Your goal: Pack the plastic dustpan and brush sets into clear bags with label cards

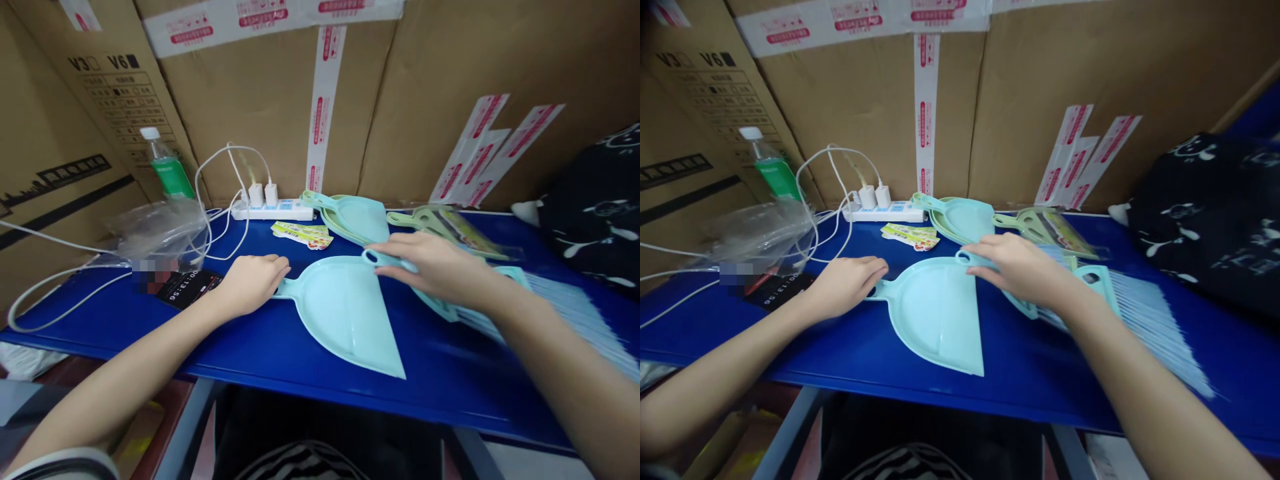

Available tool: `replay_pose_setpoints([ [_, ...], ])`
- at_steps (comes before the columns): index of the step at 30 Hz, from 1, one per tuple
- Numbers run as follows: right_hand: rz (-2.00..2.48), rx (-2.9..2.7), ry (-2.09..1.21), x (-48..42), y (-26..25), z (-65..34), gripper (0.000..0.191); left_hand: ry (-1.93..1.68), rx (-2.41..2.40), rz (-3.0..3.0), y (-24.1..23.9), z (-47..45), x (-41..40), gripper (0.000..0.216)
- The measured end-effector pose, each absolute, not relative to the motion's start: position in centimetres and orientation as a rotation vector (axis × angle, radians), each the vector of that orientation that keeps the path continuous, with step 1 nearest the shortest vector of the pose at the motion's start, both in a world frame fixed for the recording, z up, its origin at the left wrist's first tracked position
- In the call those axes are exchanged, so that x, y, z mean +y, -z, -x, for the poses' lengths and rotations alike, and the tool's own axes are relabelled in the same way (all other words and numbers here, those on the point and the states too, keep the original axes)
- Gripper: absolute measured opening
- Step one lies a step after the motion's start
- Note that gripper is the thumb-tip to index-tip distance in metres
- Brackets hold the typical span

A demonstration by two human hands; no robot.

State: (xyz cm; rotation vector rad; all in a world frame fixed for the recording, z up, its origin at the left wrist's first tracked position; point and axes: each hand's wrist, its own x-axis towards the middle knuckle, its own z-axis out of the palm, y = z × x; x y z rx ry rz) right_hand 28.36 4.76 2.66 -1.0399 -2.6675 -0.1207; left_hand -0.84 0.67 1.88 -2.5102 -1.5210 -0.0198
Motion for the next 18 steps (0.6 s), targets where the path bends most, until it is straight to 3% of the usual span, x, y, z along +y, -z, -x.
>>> replay_pose_setpoints([
  [6,0.725,-2.689,0.092,2.4,-1.3,-24.6,0.041,0.313,-1.546,2.722,-1.0,0.4,0.6,0.029],
  [13,0.749,-2.552,-0.11,1.3,0.5,-22.5,0.038,0.716,-1.467,2.866,-0.4,-0.3,0.2,0.025],
  [18,0.764,-2.409,-0.301,0.6,1.1,-21.5,0.02,0.783,-1.443,2.942,-0.4,-0.7,-0.1,0.025],
])
